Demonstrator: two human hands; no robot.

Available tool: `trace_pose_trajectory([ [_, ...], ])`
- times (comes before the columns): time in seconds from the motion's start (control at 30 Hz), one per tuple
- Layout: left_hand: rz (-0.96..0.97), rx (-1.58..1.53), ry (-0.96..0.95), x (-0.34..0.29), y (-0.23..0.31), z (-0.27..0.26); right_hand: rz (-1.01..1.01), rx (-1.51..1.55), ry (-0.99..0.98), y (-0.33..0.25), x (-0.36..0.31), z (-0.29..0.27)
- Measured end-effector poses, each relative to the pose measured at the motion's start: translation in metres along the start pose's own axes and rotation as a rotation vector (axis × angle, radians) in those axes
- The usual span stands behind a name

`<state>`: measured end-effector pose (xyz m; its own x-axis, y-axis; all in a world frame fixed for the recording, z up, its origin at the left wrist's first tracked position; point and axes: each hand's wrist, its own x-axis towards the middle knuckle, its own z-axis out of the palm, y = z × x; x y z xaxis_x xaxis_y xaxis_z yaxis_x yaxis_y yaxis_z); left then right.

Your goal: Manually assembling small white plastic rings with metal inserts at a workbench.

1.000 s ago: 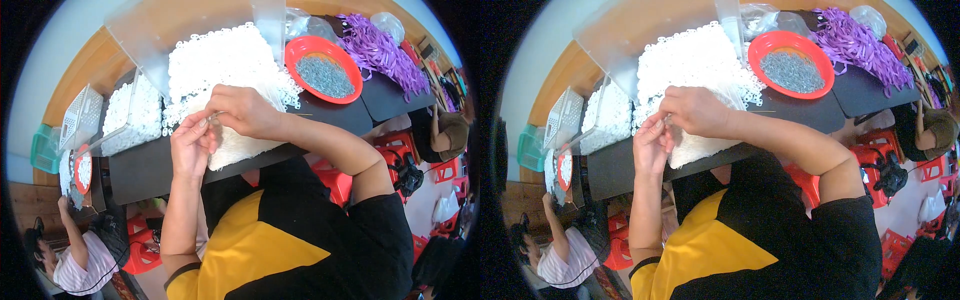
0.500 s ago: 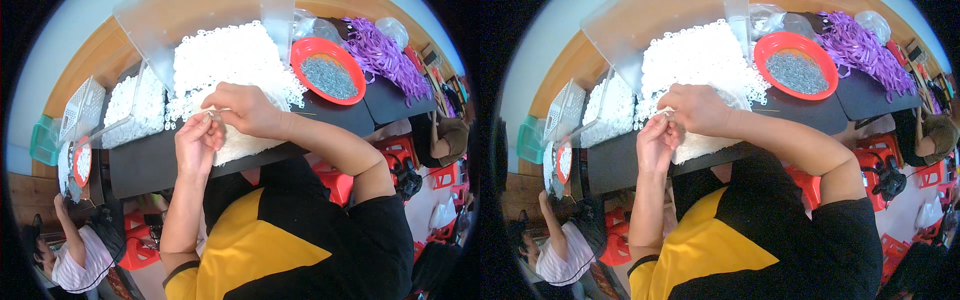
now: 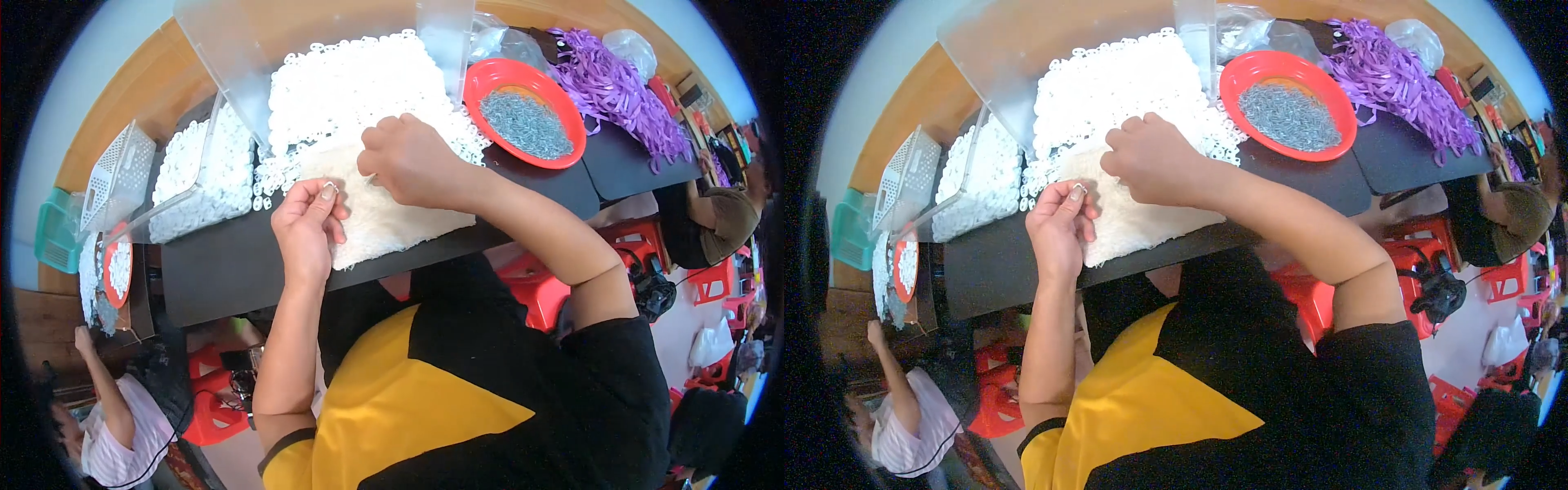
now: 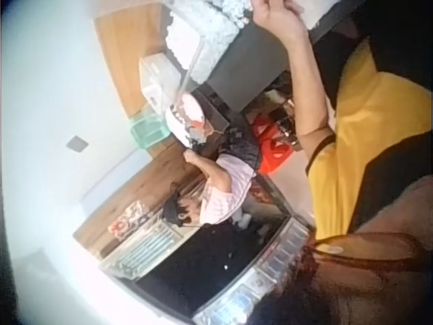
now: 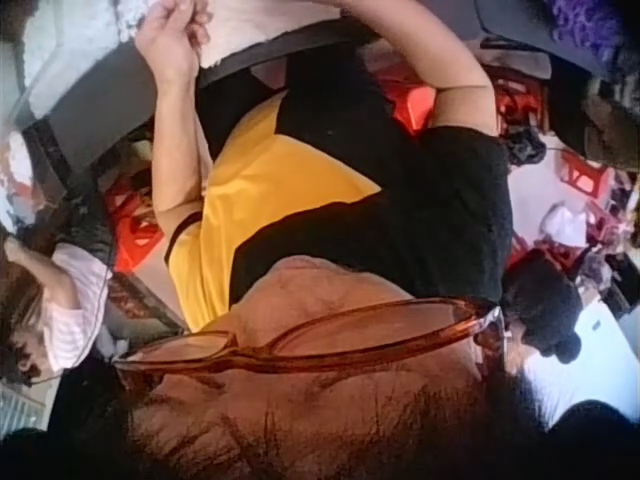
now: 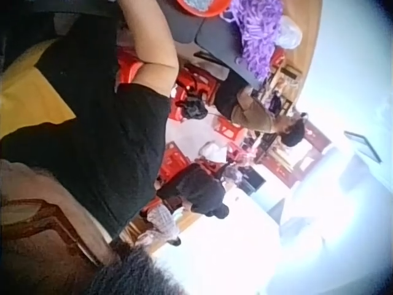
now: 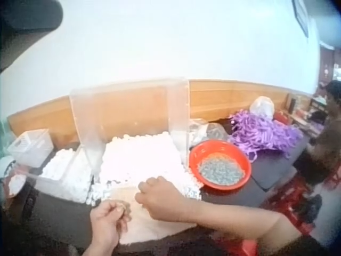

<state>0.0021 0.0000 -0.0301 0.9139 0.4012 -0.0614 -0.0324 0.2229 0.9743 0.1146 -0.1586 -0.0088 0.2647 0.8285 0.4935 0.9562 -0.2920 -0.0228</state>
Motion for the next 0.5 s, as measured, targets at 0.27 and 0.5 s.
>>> trace_pose_trajectory([
  [0.27, 0.007, 0.053, -0.038, -0.004, 0.004, 0.001, 0.059, 0.038, 0.027, 0.001, 0.0, -0.003],
  [0.5, 0.489, 0.611, -0.056, 0.002, -0.006, 0.003, 0.275, 0.352, -0.05, 0.001, -0.002, -0.016],
])
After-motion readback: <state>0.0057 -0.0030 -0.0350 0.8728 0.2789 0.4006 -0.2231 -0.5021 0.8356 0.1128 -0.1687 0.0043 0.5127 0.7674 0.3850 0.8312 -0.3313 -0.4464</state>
